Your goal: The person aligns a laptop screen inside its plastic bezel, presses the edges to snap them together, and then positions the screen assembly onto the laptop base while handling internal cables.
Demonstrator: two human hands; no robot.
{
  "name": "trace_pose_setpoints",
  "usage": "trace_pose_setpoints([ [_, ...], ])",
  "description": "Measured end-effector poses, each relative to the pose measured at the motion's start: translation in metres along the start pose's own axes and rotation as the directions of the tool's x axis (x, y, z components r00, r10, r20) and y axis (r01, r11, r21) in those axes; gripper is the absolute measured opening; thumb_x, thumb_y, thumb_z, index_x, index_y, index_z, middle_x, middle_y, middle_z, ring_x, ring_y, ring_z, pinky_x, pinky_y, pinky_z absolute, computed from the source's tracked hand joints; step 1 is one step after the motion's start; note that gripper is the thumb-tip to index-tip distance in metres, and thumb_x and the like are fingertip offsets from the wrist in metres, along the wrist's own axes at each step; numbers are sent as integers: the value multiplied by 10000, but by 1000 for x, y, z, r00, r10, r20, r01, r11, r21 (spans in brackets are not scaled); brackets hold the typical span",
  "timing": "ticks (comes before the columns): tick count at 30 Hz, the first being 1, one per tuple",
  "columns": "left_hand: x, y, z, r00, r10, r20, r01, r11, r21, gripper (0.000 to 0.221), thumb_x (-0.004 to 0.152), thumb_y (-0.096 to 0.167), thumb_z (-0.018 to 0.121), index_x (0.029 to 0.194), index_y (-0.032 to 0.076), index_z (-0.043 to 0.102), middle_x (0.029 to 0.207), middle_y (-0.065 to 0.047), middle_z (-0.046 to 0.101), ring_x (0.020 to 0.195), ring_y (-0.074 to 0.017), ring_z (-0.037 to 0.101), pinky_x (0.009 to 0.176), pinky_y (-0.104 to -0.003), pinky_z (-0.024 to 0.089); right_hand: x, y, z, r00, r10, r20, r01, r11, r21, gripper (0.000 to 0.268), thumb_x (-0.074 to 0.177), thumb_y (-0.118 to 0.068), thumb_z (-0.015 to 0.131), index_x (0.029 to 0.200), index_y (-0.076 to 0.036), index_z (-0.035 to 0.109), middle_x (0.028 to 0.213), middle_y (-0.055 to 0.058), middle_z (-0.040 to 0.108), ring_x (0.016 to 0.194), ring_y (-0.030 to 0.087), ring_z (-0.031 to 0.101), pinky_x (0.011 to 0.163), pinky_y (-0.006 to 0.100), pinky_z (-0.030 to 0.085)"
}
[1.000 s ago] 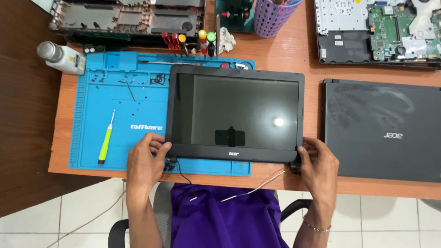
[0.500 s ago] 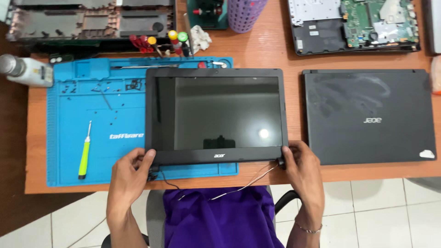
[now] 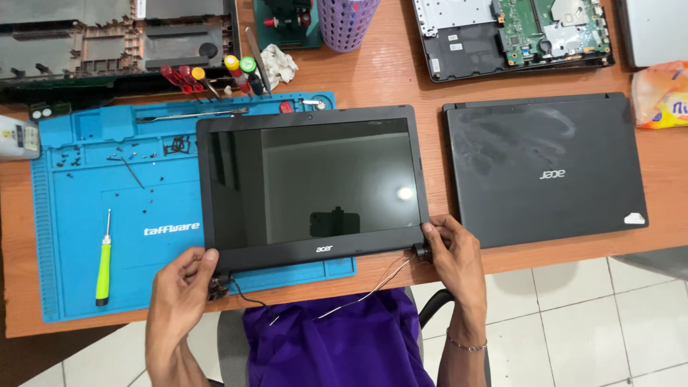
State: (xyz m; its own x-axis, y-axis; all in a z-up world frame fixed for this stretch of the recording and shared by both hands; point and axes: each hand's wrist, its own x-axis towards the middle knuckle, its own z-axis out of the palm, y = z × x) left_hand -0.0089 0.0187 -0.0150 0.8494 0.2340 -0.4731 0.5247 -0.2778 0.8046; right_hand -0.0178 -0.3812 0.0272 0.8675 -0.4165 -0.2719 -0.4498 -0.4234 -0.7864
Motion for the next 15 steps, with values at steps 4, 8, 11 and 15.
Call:
trace_pose_setpoints([
  [4,0,8,-3,998,37,54,-38,999,23,360,1039,289,632,895,-38,678,624,23,446,571,-50,316,477,-284,241,-1,0,-2,1000,1,22,-1,1000,5,230,990,-167,634,1033,51,696,814,103,769,736,116,662,633,280,511],
  [8,-2,26,-1,999,-4,34,2,998,68,313,1016,317,568,947,31,675,552,20,472,496,-68,330,441,-305,252,0,2,-1,999,-33,30,32,999,11,221,993,-162,634,1048,43,693,830,90,766,762,100,651,649,260,505],
  [11,-3,32,0,997,71,29,-73,995,73,323,1017,315,567,938,15,655,540,18,501,495,-62,359,436,-309,288,2,9,-1,999,3,38,-6,997,71,220,990,-164,629,1084,30,672,835,68,747,737,86,626,616,254,502],
  [15,0,31,0,982,187,9,-186,972,142,384,1055,328,587,896,-20,626,573,-18,439,542,-73,339,468,-324,290,7,14,-1,998,7,57,-9,999,38,244,1026,-189,616,1067,40,690,776,63,699,684,82,533,577,269,431],
])
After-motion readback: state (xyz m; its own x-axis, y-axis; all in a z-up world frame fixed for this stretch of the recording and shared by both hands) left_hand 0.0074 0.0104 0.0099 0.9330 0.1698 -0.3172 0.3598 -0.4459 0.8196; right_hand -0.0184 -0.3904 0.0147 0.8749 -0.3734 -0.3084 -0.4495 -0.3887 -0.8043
